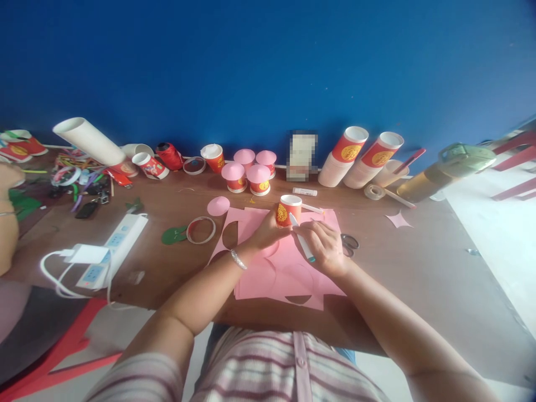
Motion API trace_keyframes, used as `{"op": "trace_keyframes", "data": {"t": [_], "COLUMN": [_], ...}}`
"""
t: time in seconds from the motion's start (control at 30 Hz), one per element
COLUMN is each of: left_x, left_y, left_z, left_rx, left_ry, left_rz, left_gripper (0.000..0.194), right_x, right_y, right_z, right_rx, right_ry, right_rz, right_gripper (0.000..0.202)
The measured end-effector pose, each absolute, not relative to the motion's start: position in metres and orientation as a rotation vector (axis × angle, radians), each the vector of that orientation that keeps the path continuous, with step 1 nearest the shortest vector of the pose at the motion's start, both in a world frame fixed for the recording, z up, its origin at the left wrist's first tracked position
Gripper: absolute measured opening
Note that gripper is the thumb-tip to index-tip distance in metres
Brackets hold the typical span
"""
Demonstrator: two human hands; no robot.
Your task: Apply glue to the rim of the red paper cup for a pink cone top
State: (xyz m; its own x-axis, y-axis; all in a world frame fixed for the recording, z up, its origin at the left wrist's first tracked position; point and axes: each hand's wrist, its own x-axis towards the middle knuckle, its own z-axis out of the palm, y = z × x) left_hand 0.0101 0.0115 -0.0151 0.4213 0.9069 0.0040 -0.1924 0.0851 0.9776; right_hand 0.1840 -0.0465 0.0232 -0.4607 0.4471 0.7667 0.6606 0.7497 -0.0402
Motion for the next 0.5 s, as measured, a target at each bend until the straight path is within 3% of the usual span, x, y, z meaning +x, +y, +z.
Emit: {"op": "trace_keyframes", "data": {"t": [0.5], "left_x": [0.0111], "left_y": [0.0082], "left_z": [-0.0122], "left_rx": [1.199], "left_ry": [0.782], "left_rz": [0.941], "left_gripper": [0.072], "right_x": [0.1824], "right_y": [-0.0458], "right_z": [0.0207], "right_rx": [-0.882], "right_ry": [-2.151], "right_rz": [-0.355], "right_gripper": [0.032]}}
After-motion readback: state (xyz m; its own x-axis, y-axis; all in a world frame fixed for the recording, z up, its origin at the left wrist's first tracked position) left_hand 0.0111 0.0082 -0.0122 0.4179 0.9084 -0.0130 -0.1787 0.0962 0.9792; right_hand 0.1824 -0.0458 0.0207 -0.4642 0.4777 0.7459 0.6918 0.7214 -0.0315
